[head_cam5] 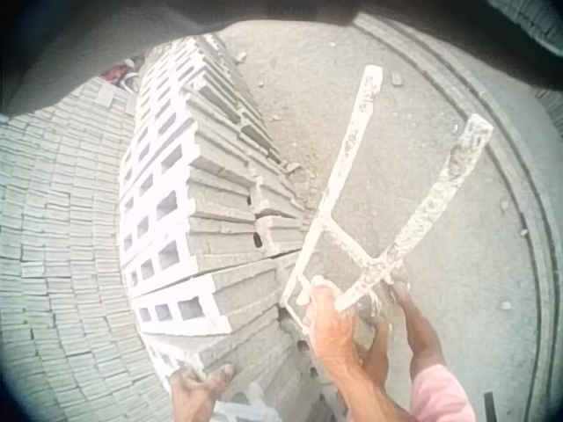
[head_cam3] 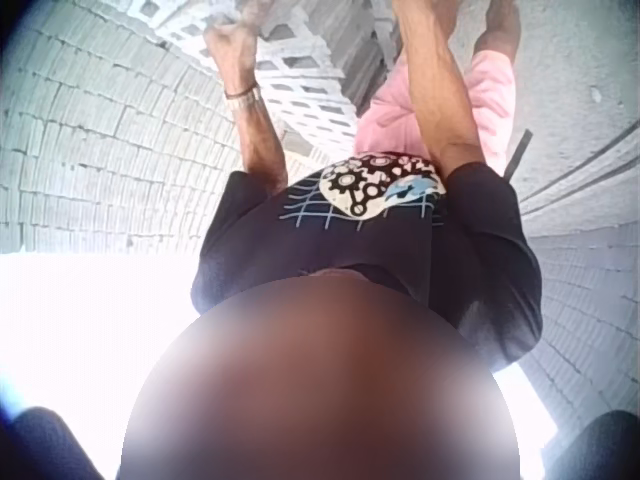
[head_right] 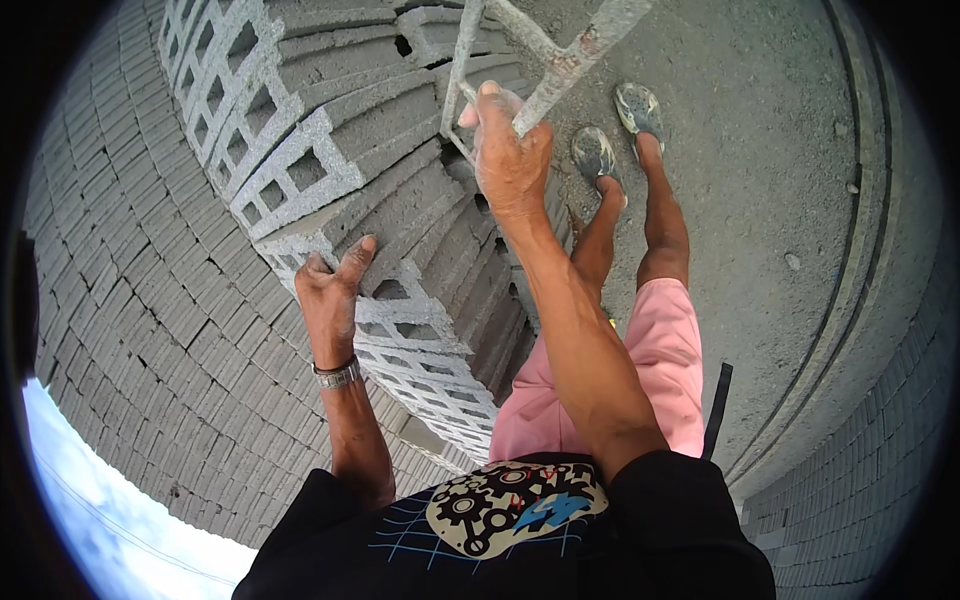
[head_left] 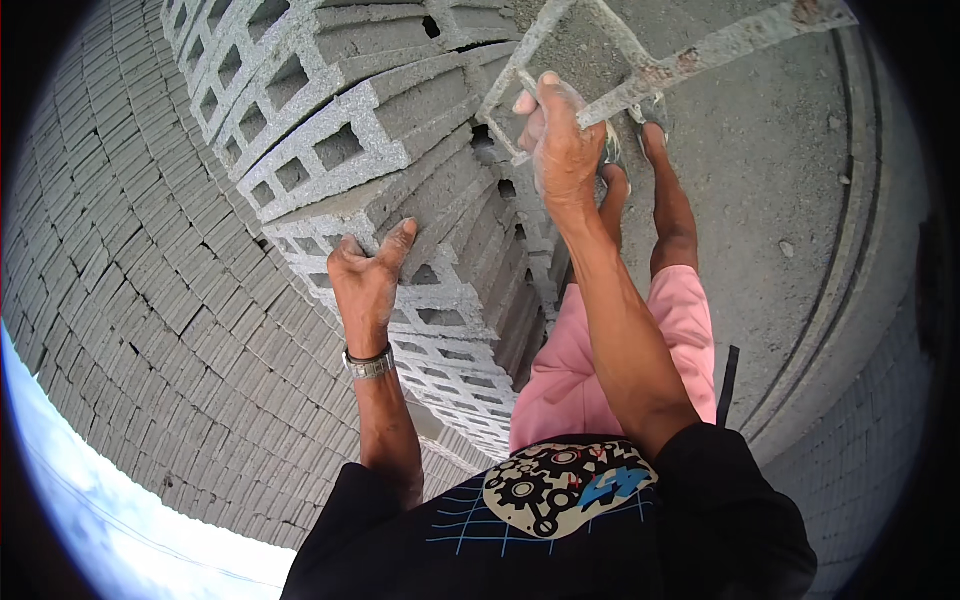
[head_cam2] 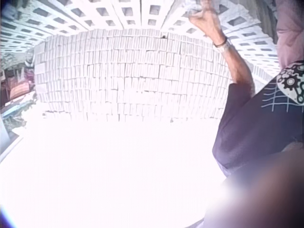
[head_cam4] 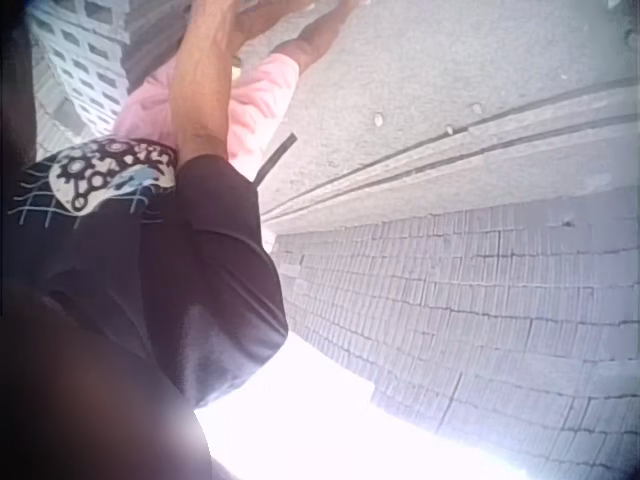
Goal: Stacking concrete hollow blocks by hand in an outdoor yard.
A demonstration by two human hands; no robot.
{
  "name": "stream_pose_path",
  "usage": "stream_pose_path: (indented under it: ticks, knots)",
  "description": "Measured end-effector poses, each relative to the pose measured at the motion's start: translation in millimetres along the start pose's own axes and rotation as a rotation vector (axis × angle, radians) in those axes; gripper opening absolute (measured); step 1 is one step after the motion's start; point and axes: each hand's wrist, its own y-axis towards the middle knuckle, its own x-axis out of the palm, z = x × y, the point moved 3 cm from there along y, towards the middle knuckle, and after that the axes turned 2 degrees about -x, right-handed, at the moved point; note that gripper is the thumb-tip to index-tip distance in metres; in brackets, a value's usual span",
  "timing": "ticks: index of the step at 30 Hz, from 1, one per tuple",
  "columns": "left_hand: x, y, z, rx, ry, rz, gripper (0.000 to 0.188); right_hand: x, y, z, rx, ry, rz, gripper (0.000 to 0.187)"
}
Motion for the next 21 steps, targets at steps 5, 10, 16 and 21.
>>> stream_pose_path:
  ticks: [5, 10, 16, 21]
  knots:
    - [5.3, 2.0, 1.3, 0.017, -0.007, 0.005, 0.060, -1.7, 3.8, 23.8, 0.087, 0.027, 0.069, 0.039]
    - [0.0, 3.5, -9.2, 0.046, -0.023, 0.034, 0.061, -13.1, -10.6, -38.0, 0.018, 0.104, 0.038, 0.037]
    - [20.8, -2.9, -11.3, 0.294, -0.228, 0.038, 0.035, -38.2, -40.2, -34.8, 0.121, 0.004, 0.098, 0.036]
    - [-2.8, -60.7, -62.1, 0.056, -0.057, 0.062, 0.038, -69.6, -52.6, -27.8, 0.123, -0.008, 0.143, 0.036]
